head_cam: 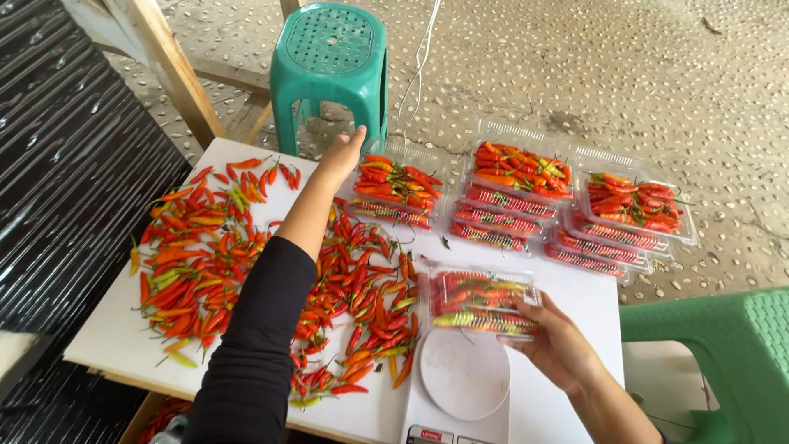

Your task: The person picks up chili peppers from a pile on a table and places them into plastic containers by hand, using a digital scale to weigh the containers.

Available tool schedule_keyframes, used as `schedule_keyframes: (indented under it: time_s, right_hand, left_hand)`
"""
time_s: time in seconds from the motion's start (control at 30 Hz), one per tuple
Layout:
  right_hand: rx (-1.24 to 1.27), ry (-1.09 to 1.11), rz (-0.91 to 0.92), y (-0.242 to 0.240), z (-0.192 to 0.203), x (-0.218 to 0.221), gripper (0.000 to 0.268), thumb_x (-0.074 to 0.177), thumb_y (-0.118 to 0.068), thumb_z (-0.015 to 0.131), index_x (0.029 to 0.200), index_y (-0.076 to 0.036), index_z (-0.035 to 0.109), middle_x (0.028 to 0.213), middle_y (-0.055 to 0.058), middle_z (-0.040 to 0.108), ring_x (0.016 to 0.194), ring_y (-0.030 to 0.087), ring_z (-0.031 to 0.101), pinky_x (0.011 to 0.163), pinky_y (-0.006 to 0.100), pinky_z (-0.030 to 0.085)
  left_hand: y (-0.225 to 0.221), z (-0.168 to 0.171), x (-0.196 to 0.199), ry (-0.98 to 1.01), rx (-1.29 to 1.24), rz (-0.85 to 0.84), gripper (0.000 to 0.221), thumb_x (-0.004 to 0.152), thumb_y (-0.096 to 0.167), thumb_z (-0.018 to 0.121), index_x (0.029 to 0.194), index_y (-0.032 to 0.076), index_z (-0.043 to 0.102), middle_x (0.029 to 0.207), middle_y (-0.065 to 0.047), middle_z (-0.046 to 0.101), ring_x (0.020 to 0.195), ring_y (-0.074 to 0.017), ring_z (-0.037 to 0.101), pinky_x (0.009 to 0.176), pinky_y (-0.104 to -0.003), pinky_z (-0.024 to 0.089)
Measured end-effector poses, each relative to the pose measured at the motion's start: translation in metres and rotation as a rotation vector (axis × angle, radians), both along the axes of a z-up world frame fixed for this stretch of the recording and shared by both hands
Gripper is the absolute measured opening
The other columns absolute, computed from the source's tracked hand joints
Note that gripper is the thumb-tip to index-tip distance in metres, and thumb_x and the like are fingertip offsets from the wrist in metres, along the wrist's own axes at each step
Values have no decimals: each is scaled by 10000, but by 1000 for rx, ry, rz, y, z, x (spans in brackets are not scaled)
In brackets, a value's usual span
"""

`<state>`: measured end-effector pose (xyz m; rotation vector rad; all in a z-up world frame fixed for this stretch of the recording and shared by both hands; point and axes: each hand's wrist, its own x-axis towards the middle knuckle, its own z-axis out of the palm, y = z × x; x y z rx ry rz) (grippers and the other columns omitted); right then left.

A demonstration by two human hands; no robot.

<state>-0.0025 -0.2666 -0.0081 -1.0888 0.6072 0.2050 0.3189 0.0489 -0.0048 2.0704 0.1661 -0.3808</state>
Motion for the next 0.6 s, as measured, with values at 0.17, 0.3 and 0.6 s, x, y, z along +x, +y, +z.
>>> schedule_keyframes:
  time_s: [0.17, 0.3, 0.6]
  right_hand:
    - [7, 46, -9, 4, 15, -2, 427, 887, -88, 556, 1311, -49, 534, 1217, 206, 650, 983, 347, 619, 812, 488, 518]
    - [15, 47, -3, -1, 12, -1, 511, 866, -93, 538, 1375, -62, 512, 1271, 196, 634, 1009, 342, 604, 820, 485, 502]
    - [9, 64, -11, 5, 14, -8, 498, 871, -75, 541, 1368, -48, 515, 1249, 207, 637, 1008, 343, 601, 823, 502, 505]
  left_hand:
    - [-7, -18, 42, 87, -246, 92, 870, 908, 691, 314, 1552, 107, 358, 1271, -113, 590, 975, -209, 561, 727, -329, 348]
    - [-7, -1, 46, 59, -390, 90, 858, 884, 690, 306, 1575, 182, 333, 1175, -90, 755, 717, -127, 691, 596, -261, 392]
    - [-15, 52, 25, -246, -240, -53, 710, 799, 689, 441, 1289, 237, 688, 1244, -9, 671, 1135, -187, 599, 971, -335, 435]
